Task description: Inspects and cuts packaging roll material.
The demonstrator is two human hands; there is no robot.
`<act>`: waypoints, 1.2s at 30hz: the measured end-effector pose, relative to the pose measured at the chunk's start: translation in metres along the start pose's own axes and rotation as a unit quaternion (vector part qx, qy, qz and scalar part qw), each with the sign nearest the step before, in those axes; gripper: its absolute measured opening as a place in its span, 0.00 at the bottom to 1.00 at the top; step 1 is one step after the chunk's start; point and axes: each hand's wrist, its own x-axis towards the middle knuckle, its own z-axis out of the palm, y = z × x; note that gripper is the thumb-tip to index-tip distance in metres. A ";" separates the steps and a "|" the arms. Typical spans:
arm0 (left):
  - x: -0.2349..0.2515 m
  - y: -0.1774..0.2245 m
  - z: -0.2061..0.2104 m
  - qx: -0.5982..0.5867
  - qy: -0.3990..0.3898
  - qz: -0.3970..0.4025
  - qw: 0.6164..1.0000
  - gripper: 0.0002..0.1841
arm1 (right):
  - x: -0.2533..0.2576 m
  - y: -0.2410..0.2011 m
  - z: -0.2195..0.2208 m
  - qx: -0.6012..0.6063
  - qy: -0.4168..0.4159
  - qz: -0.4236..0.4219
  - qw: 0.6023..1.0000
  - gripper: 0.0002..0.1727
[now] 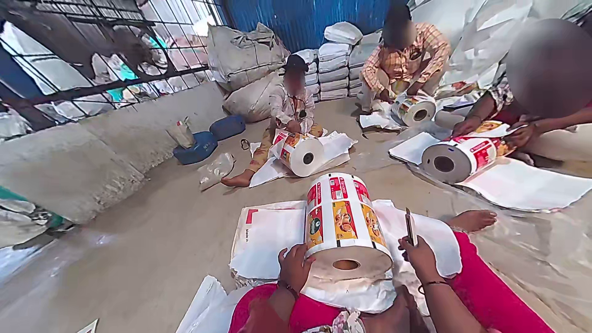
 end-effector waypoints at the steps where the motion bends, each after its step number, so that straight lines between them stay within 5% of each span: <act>1: 0.000 0.000 0.000 -0.002 0.000 -0.001 1.000 0.25 | -0.005 -0.012 0.001 0.024 -0.005 -0.036 0.999 0.12; 3: 0.000 -0.001 0.001 -0.004 0.018 0.006 1.000 0.25 | -0.019 -0.033 0.003 0.077 -0.062 -0.117 0.988 0.13; 5: 0.000 -0.001 0.002 -0.007 0.030 0.013 0.999 0.26 | -0.036 -0.050 0.006 0.084 -0.140 -0.180 0.970 0.24; 8: 0.000 0.000 0.001 -0.013 0.031 0.016 0.999 0.26 | -0.055 -0.067 0.009 -0.024 -0.220 -0.245 0.944 0.36; 17: 0.001 0.001 -0.002 -0.022 0.003 0.003 1.000 0.26 | -0.059 -0.073 0.012 -0.196 -0.217 -0.295 0.910 0.21; 36: 0.001 0.001 -0.001 -0.033 0.015 0.020 0.999 0.27 | -0.057 -0.067 0.013 -0.205 -0.188 -0.301 0.912 0.20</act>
